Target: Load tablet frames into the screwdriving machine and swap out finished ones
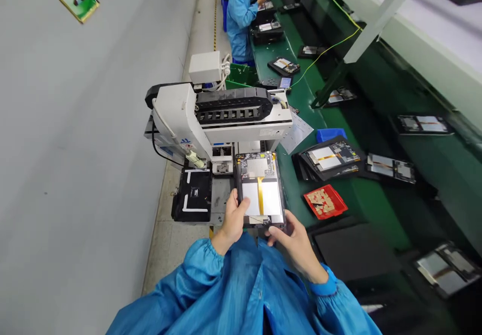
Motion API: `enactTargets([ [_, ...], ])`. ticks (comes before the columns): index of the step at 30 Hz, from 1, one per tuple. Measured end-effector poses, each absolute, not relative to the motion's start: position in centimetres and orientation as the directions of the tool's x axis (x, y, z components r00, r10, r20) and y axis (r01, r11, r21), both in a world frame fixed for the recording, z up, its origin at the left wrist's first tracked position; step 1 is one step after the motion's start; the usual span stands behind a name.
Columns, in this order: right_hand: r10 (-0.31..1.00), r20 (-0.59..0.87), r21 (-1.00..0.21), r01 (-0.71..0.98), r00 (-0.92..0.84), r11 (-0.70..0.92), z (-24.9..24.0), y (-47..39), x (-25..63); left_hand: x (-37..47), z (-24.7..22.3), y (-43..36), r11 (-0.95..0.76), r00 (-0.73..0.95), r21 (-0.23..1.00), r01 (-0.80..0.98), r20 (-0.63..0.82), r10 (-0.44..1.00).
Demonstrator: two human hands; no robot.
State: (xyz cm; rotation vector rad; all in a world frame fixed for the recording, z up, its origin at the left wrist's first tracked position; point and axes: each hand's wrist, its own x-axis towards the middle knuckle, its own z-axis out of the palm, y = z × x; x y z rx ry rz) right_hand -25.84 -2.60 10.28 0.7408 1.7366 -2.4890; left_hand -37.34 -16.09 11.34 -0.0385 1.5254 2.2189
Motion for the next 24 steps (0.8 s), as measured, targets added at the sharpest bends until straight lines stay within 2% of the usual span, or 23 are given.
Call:
enactTargets([
  [4, 0.347, -0.384, -0.904, 0.272, -0.856, -0.330, 10.6, -2.4, -27.0, -38.3, 11.0, -16.8, -0.255, -0.921, 0.922, -0.293, -0.200, 0.333],
  [9, 0.382, -0.328, -0.941, 0.333, -0.864, -0.055, 9.8, -3.2, -29.2, -38.8, 10.1, -17.3, -0.219, -0.923, 0.931, -0.291, -0.213, 0.321],
  [15, 0.306, -0.378, -0.926, 0.358, -0.874, -0.122, 8.5, -4.4, -30.6, -39.7, 8.9, -18.4, -0.264, -0.909, 0.889, -0.373, -0.293, 0.298],
  [24, 0.278, -0.330, -0.936, 0.351, -0.902, 0.029, 7.3, -6.8, -32.6, -40.6, 7.1, -20.9, -0.323, -0.917, 0.860, -0.395, -0.349, 0.192],
])
